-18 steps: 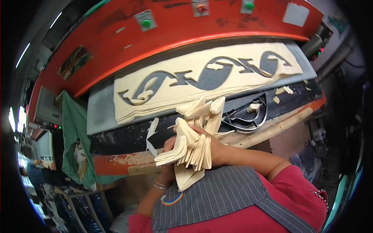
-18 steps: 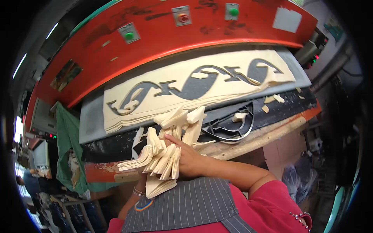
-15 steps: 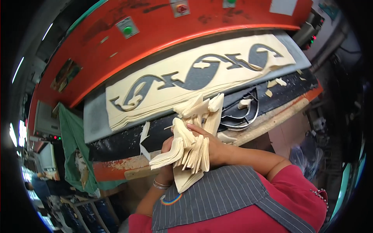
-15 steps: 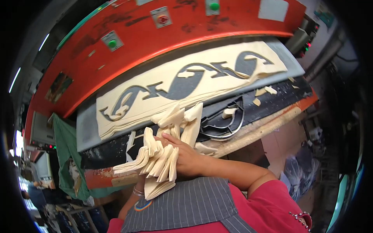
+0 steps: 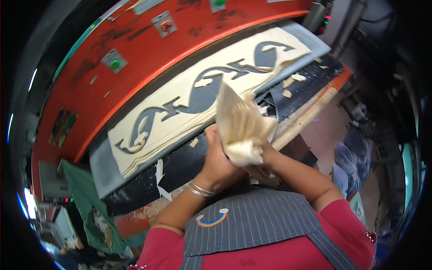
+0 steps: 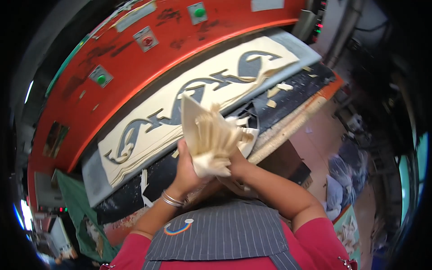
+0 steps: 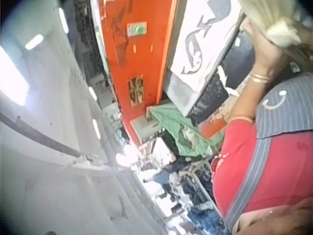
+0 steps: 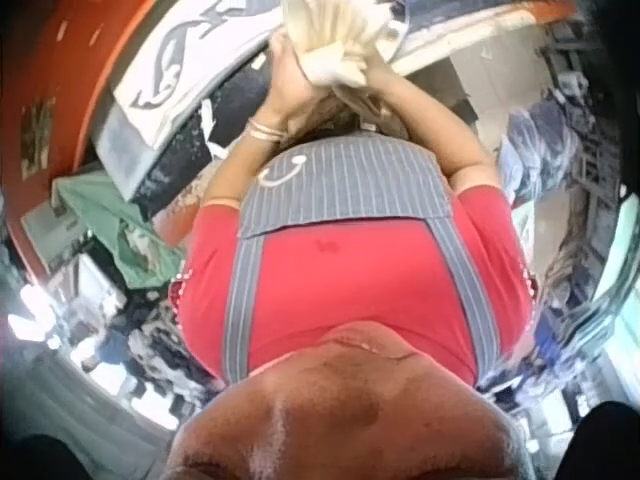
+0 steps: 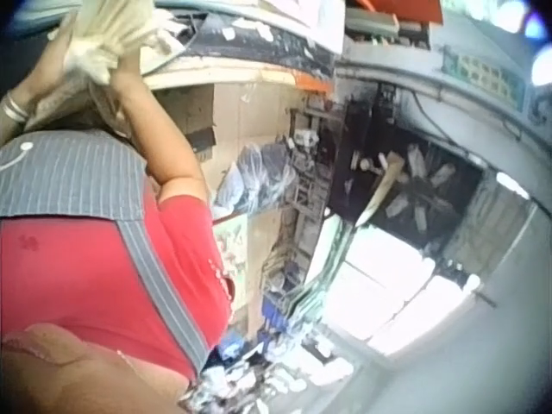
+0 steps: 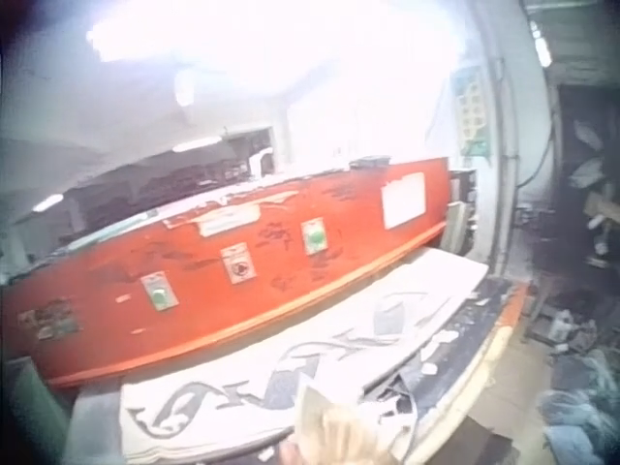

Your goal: Packing beige shoe components into a plastic bag in a factory setting.

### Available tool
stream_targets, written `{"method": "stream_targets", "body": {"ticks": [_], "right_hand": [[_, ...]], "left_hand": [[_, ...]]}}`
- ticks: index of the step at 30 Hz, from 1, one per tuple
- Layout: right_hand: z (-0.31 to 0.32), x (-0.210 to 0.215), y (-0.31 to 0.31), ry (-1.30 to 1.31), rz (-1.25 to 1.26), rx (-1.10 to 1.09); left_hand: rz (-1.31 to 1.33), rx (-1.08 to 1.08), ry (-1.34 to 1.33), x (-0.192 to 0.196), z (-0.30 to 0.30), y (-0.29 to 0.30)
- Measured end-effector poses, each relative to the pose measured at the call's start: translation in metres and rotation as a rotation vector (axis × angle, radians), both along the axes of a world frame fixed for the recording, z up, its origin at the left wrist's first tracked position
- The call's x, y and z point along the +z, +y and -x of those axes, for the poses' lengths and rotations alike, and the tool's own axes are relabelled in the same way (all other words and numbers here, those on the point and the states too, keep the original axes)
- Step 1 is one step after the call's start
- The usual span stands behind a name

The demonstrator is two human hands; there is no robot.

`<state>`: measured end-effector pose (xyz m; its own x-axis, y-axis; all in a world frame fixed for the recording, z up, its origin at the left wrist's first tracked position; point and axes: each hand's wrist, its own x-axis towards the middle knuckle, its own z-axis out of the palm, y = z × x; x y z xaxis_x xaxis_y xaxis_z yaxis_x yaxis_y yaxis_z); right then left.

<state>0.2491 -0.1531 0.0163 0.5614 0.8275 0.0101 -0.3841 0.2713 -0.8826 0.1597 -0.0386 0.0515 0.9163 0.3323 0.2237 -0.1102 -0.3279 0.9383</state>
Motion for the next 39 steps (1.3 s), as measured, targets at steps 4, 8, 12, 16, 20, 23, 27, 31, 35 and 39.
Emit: {"method": "stream_targets", "body": {"ticks": [4,8,12,16,20,23,27,31,35,39], "right_hand": [[-0.011,0.060,0.023,-0.147,0.212,-0.196],[0.013,0.086,0.030,-0.031,0.252,-0.259],[0.045,0.067,0.019,-0.097,0.246,-0.318],[0.075,0.077,-0.015,-0.324,0.193,-0.382],[0.111,0.068,-0.032,-0.811,0.271,-0.865],[0.135,0.042,-0.036,-0.769,0.223,-1.082],[0.171,0.032,-0.084,-0.501,0.147,-1.188],[0.209,0.004,-0.128,-0.170,0.129,-1.216],[0.267,-0.027,-0.190,-0.055,0.622,-1.209],[0.360,-0.075,-0.265,0.122,0.415,-1.645]], "left_hand": [[0.547,-0.220,-0.001,0.018,-0.020,0.036],[0.360,-0.334,-0.011,0.026,-0.018,0.045],[0.287,-0.457,0.071,0.027,-0.013,0.048],[-0.044,-0.485,-0.066,0.018,-0.013,0.019],[-0.108,-0.698,-0.095,-0.020,-0.010,-0.003],[-0.132,-0.909,-0.124,-0.038,-0.013,-0.026],[-0.209,-1.033,-0.171,-0.047,-0.014,-0.081],[0.224,-1.298,0.480,-0.039,0.021,-0.146],[0.390,-1.322,0.865,-0.071,0.058,-0.195],[0.453,-1.217,1.187,-0.102,0.063,-0.222]]}}
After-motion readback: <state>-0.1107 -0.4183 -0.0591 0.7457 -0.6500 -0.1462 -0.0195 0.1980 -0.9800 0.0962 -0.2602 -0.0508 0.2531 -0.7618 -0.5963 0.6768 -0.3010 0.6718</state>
